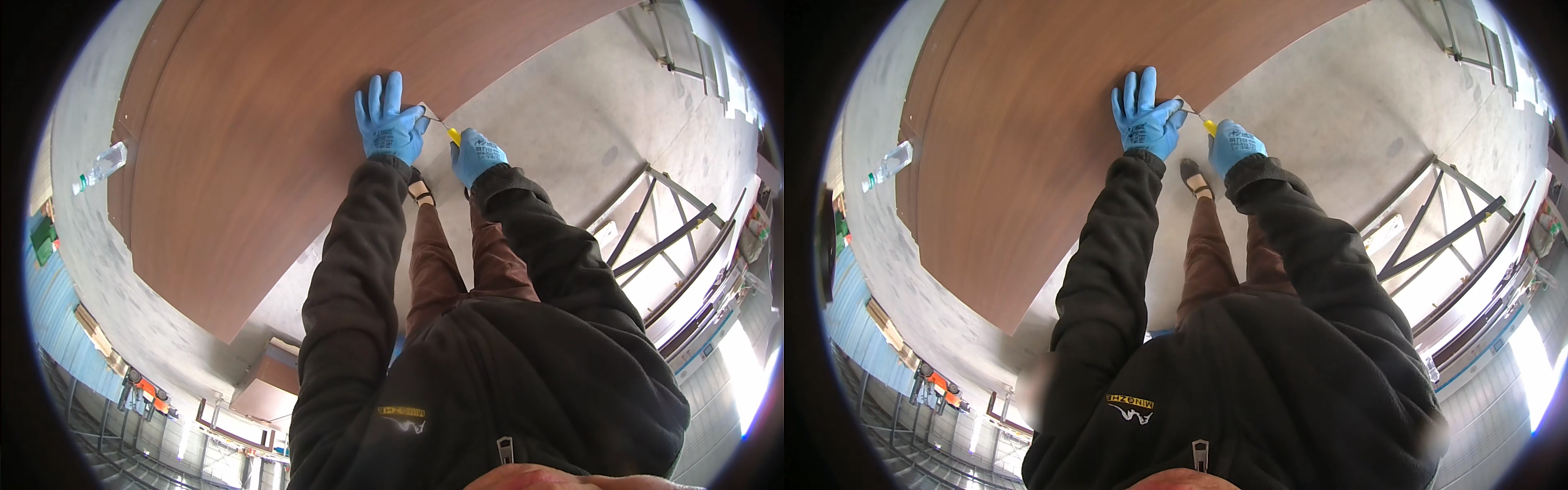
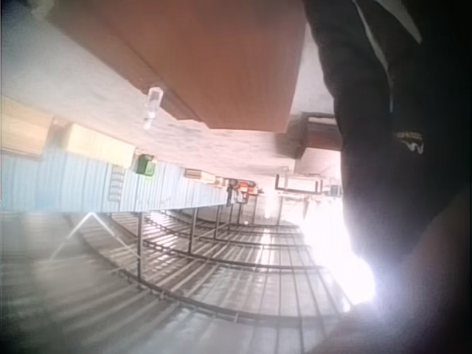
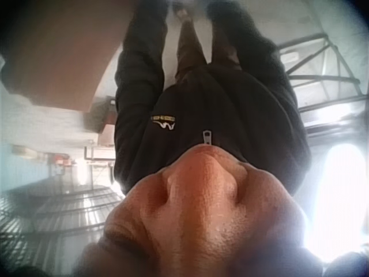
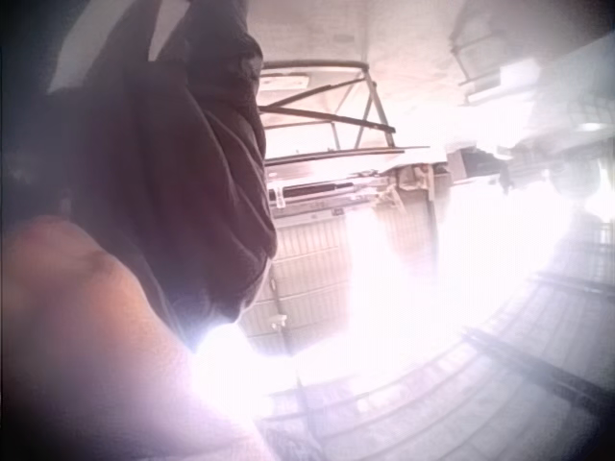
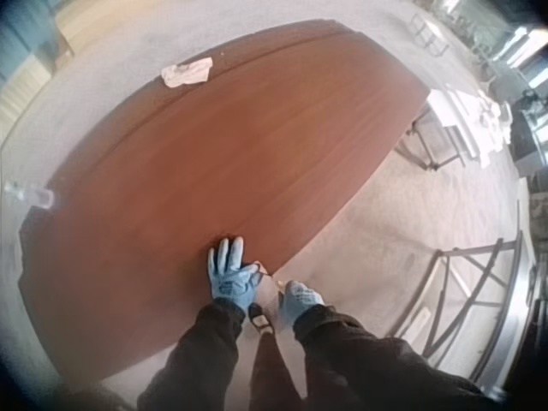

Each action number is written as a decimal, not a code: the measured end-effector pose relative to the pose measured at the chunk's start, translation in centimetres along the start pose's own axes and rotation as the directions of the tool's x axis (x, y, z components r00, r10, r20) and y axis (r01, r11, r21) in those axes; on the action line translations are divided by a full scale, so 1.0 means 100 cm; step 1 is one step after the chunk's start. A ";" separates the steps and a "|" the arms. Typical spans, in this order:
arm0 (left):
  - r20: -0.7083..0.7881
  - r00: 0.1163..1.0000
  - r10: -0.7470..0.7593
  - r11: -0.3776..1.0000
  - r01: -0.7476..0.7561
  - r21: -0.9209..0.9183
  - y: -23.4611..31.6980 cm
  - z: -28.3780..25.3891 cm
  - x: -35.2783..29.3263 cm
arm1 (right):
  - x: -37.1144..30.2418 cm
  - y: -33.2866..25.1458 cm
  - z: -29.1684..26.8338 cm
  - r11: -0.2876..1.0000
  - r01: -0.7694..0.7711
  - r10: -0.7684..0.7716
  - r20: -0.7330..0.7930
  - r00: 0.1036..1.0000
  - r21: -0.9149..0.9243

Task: The person wipes a large brown wood panel with a cloth, then uses a yellow utility knife to remove a small white label. They continue wiping the panel, pour liquid from a plastic bottle onto the cloth, and finish by marking the panel with a black marker.

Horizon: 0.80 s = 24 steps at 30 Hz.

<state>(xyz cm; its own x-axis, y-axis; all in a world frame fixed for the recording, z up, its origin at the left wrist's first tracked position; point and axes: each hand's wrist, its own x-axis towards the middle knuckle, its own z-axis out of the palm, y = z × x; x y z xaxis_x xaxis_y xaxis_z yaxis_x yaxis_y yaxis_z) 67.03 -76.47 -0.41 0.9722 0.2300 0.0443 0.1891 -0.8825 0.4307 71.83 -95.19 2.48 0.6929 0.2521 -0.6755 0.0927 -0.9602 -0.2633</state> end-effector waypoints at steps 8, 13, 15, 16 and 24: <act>-0.047 0.999 0.022 1.000 -0.022 -0.003 -0.002 0.004 -0.001 | 0.030 0.093 0.058 0.978 -0.184 0.195 0.122 0.973 -0.100; 0.010 0.999 0.046 0.999 -0.046 0.023 0.000 -0.006 -0.008 | -0.032 0.136 0.094 0.981 -0.152 0.183 0.302 0.936 -0.122; 0.039 0.996 0.080 0.995 -0.082 0.055 0.004 -0.014 -0.012 | -0.051 0.146 0.101 0.984 -0.164 0.178 0.320 0.931 -0.072; 0.086 0.992 0.094 0.990 -0.103 0.101 0.009 -0.019 -0.021 | -0.059 0.151 0.103 0.984 -0.175 0.179 0.326 0.928 -0.042; -0.010 0.939 -0.343 0.894 0.323 -0.309 0.072 0.015 -0.060 | -0.101 0.221 0.113 0.949 -0.315 0.292 0.397 0.870 -0.009</act>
<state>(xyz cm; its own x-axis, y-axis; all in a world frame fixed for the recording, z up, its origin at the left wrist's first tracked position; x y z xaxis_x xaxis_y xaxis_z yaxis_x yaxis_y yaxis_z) 62.73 -84.81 1.06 0.8468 0.5230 -0.0970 0.4410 -0.5881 0.6780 58.80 -117.61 -4.34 0.3462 -0.0138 -0.9381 -0.1236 -0.9918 -0.0310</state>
